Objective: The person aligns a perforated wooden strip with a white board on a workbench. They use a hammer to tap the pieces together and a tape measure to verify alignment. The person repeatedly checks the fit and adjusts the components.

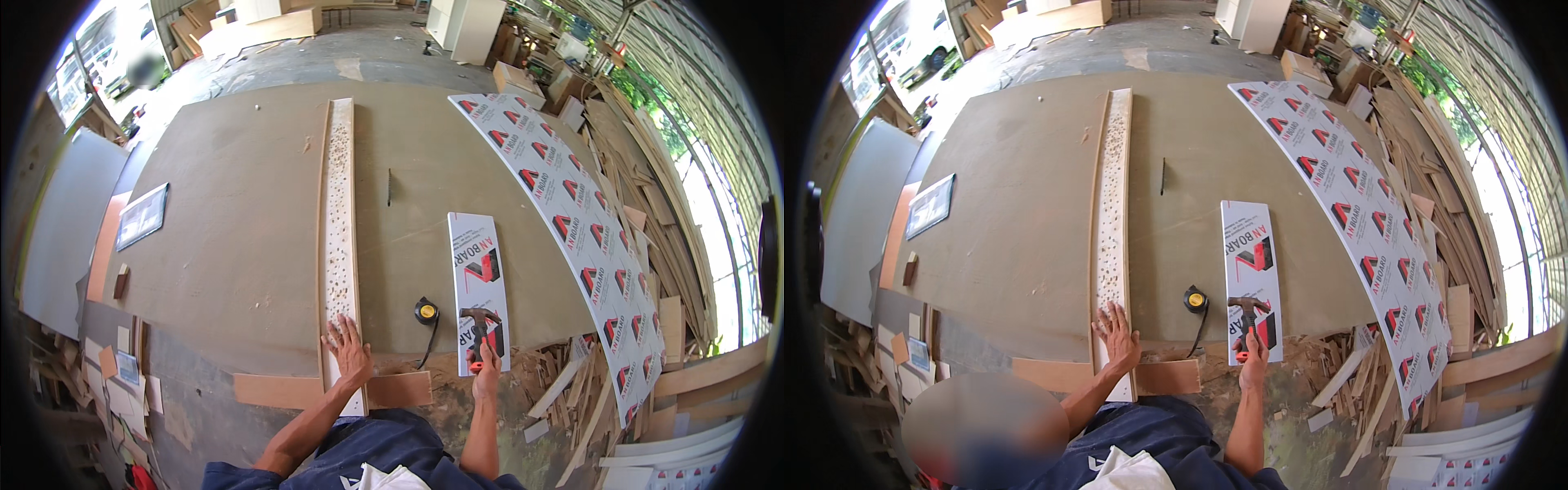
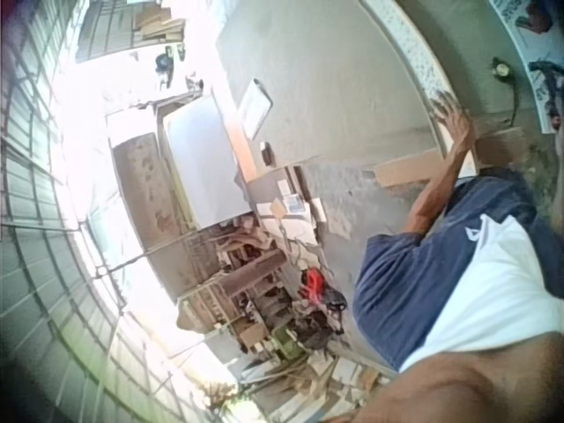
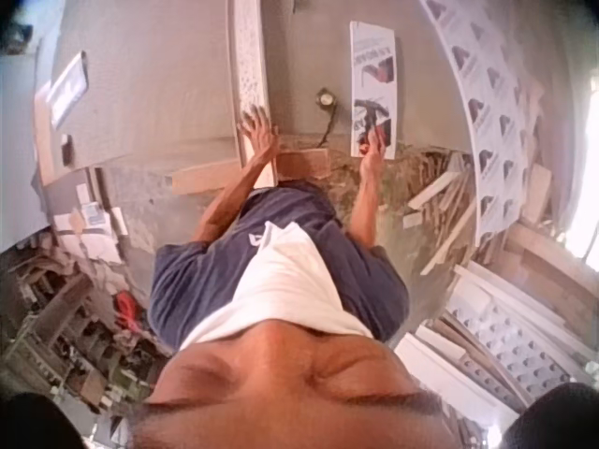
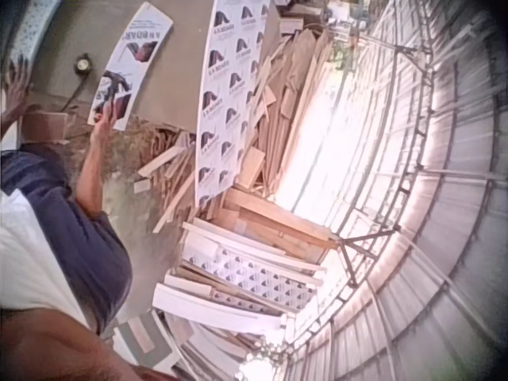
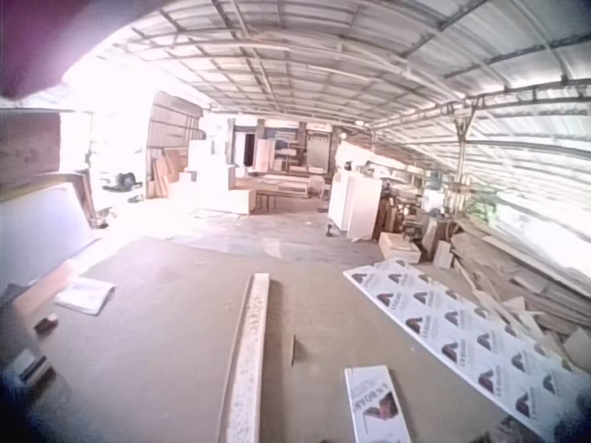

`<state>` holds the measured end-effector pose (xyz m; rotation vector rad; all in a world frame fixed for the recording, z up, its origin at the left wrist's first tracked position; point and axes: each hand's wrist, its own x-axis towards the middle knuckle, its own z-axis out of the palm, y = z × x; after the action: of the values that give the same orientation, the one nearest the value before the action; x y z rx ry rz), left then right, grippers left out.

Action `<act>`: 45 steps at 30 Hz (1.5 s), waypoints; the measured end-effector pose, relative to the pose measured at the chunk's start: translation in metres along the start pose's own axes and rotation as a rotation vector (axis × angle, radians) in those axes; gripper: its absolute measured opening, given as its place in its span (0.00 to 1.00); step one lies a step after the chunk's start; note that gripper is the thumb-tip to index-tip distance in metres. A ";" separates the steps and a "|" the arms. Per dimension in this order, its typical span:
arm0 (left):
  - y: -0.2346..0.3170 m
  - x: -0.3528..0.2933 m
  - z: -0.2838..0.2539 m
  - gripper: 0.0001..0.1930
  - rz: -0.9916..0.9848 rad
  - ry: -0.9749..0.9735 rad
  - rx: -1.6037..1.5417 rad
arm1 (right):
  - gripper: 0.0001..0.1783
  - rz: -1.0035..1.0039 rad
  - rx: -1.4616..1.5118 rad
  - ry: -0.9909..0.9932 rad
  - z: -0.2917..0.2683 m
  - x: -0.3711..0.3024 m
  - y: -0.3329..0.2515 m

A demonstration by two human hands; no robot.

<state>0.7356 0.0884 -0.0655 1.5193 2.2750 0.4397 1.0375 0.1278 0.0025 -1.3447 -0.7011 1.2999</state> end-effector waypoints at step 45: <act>-0.030 0.079 -0.267 0.34 0.077 0.236 -1.362 | 0.17 -0.005 0.225 0.203 0.032 0.004 0.046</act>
<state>0.5591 0.1360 0.1467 0.7905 1.3341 1.7609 0.9968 0.1300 -0.0360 -1.2674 -0.4055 1.1810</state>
